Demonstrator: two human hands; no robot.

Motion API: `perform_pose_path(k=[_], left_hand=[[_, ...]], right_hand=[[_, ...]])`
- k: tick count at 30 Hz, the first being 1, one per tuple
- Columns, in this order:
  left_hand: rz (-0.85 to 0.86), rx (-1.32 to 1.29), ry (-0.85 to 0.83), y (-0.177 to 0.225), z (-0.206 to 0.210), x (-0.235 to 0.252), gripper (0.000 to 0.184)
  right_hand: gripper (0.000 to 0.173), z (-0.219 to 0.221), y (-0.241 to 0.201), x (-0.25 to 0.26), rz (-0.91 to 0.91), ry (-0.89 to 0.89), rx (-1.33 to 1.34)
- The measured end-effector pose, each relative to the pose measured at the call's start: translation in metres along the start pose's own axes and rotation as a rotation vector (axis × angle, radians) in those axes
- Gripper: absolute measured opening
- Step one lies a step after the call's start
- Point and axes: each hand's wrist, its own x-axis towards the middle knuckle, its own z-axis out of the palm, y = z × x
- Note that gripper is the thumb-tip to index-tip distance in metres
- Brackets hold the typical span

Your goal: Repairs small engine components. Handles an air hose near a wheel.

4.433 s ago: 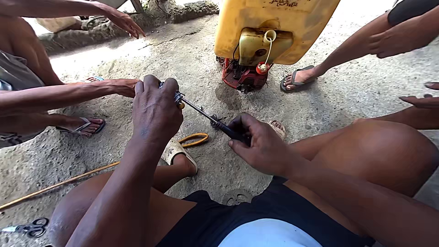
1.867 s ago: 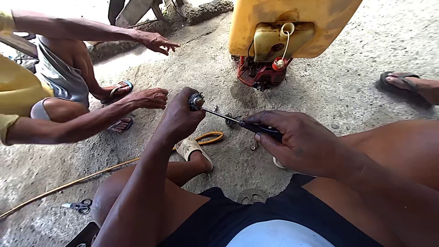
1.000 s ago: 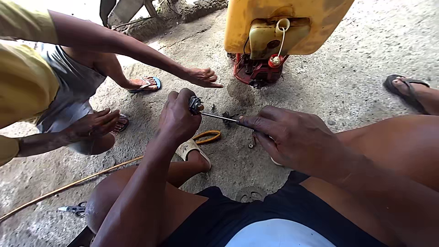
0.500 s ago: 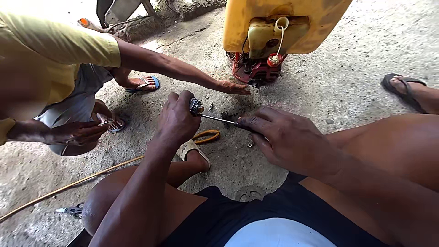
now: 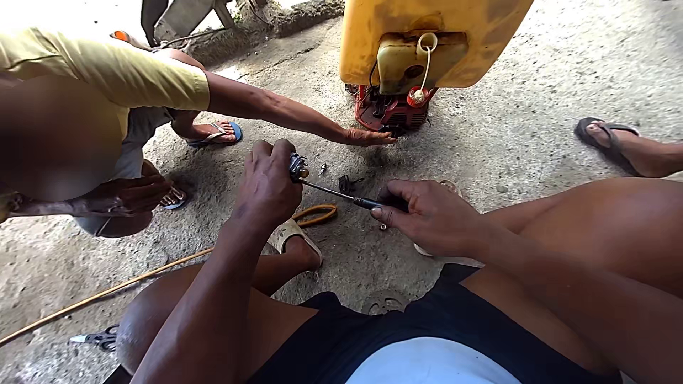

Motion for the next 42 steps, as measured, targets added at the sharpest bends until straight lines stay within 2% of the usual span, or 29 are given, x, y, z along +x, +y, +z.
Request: perform_pose_path(k=[2, 3, 7, 10, 12, 16, 18, 20, 21, 24, 26, 28, 35, 37, 40, 42], left_hand=[[-0.006, 0.011, 0.002, 0.001, -0.001, 0.0, 0.047], [-0.019, 0.01, 0.001, 0.001, -0.002, 0.0, 0.047], [-0.05, 0.032, -0.006, 0.002, -0.004, 0.0, 0.047], [-0.041, 0.029, 0.004, 0.001, -0.002, 0.001, 0.048], [-0.038, 0.011, 0.023, 0.0, -0.002, 0.002, 0.049], [0.002, 0.011, 0.036, 0.0, -0.002, 0.003, 0.048], [-0.001, 0.027, 0.011, 0.0, -0.002, 0.004, 0.048], [-0.011, 0.039, -0.006, 0.001, -0.003, 0.004, 0.048], [-0.012, 0.04, -0.004, 0.001, -0.003, 0.003, 0.047], [-0.016, 0.052, 0.015, 0.001, -0.006, 0.002, 0.045], [-0.019, 0.064, 0.028, 0.001, -0.007, 0.002, 0.044], [-0.001, 0.075, 0.048, 0.0, -0.007, 0.002, 0.043], [0.044, 0.046, 0.124, 0.0, -0.011, 0.004, 0.042], [0.057, 0.038, 0.135, 0.0, -0.011, 0.004, 0.045], [0.083, 0.034, 0.15, -0.001, -0.011, 0.002, 0.044], [0.084, 0.038, 0.136, -0.002, -0.012, 0.001, 0.044]], right_hand=[[0.027, 0.001, -0.001, 0.001, 0.011, -0.064, 0.098], [0.026, 0.004, -0.004, -0.001, -0.008, -0.039, 0.025], [0.023, 0.025, 0.0, -0.005, -0.357, 0.333, -0.481], [0.024, 0.024, 0.002, -0.005, -0.423, 0.453, -0.605], [0.024, 0.021, 0.0, -0.005, -0.341, 0.376, -0.481], [0.018, 0.008, -0.001, -0.002, -0.062, -0.007, 0.122], [0.015, 0.007, 0.0, -0.001, -0.04, -0.044, 0.193], [0.013, 0.013, -0.002, -0.005, -0.131, 0.077, -0.011], [0.014, 0.018, -0.001, -0.007, -0.234, 0.178, -0.148], [0.029, 0.028, 0.003, -0.011, -0.528, 0.411, -0.498], [0.038, 0.03, 0.0, -0.014, -0.572, 0.439, -0.607], [0.039, 0.03, -0.003, -0.015, -0.567, 0.425, -0.609], [0.035, 0.022, -0.005, -0.012, -0.458, 0.339, -0.188], [0.03, 0.018, -0.007, -0.013, -0.352, 0.221, 0.056], [0.023, 0.005, -0.013, -0.012, -0.103, -0.07, 0.627], [0.023, -0.001, -0.012, -0.008, -0.026, -0.164, 0.763]])
